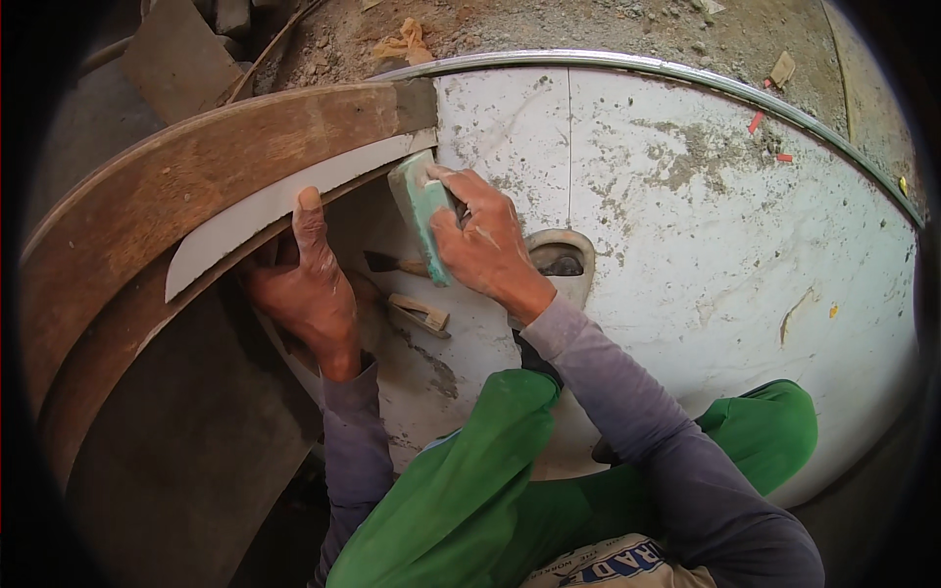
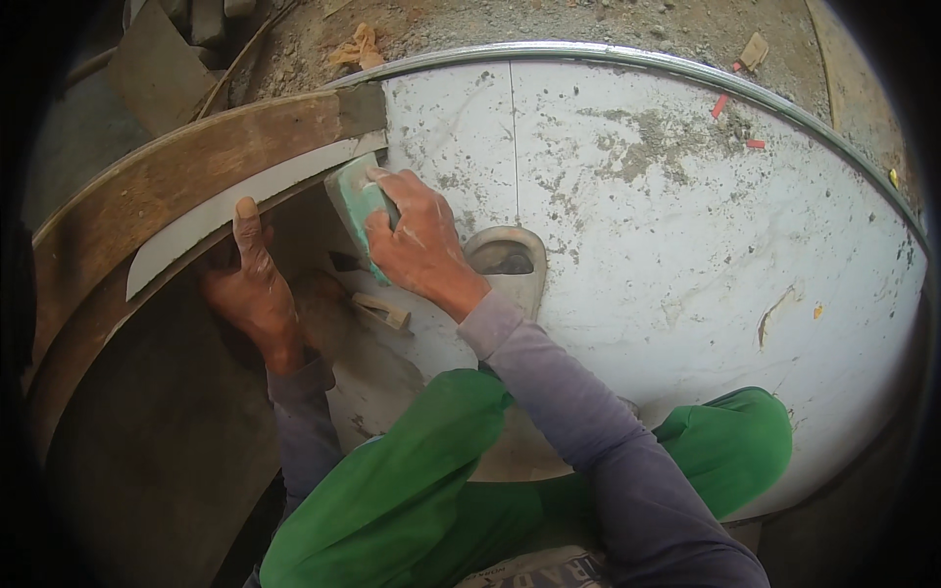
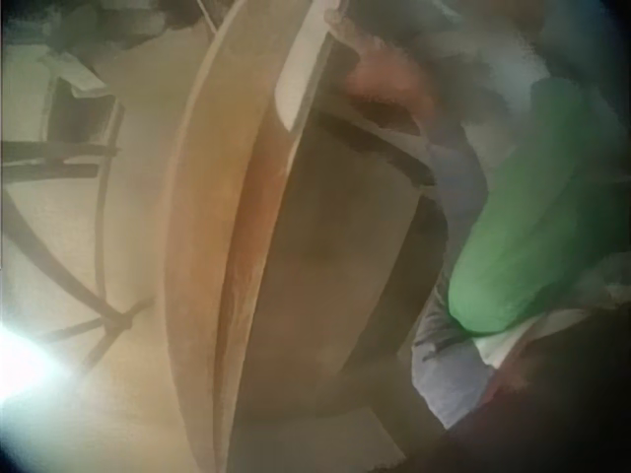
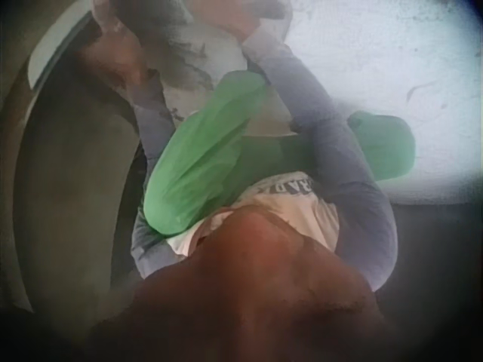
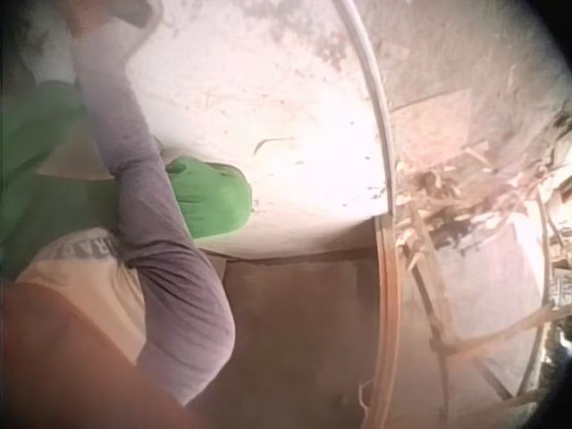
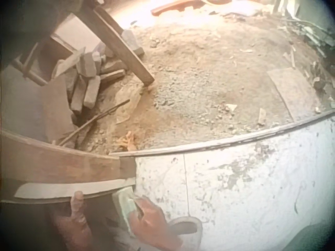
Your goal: The person sands the edge of a wall using a sanding block, applies material with a putty knife, and wipes the surface with a cloth.
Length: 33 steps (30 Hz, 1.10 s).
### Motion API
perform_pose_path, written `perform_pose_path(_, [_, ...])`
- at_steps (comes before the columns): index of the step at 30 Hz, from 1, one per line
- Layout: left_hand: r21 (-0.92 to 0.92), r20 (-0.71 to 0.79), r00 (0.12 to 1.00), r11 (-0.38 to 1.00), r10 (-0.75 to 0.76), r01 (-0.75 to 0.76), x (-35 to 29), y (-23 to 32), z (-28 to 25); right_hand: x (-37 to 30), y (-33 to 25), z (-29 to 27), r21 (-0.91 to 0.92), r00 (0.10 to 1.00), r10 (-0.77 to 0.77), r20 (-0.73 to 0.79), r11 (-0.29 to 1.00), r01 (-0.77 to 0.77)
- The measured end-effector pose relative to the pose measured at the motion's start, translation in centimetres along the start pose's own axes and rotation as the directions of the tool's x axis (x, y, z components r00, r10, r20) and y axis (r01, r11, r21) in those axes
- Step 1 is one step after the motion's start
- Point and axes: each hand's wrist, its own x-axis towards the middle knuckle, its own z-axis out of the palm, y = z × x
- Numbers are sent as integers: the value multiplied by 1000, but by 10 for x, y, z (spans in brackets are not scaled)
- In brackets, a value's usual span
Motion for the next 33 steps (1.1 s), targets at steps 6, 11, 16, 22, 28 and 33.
perform_pose_path(6, [26, 22, 999, 999, 29, -30, 2, 5, 7, 81, 26, -11, -124, 992, -49, -116, 992, 34])
perform_pose_path(11, [54, -8, 1000, 998, -24, 24, -1, 6, 6, 45, 27, -3, -178, 998, 60, -17, 982, -63])
perform_pose_path(16, [36, 28, 1000, 999, 1, -2, 2, 6, 1, 31, 21, -10, -99, 999, 41, -27, 994, -43])
perform_pose_path(22, [98, 33, 999, 995, -1, -2, -1, 8, 11, 86, 29, -9, -171, 985, -96, -145, 983, 71])
perform_pose_path(28, [33, 16, 999, 999, -42, 41, 1, 10, 0, 30, 29, -10, -96, 999, 11, -51, 995, -16])
perform_pose_path(33, [62, 34, 999, 998, 0, -2, 1, 6, 7, 96, 19, -16, -158, 993, -45, -111, 987, 28])
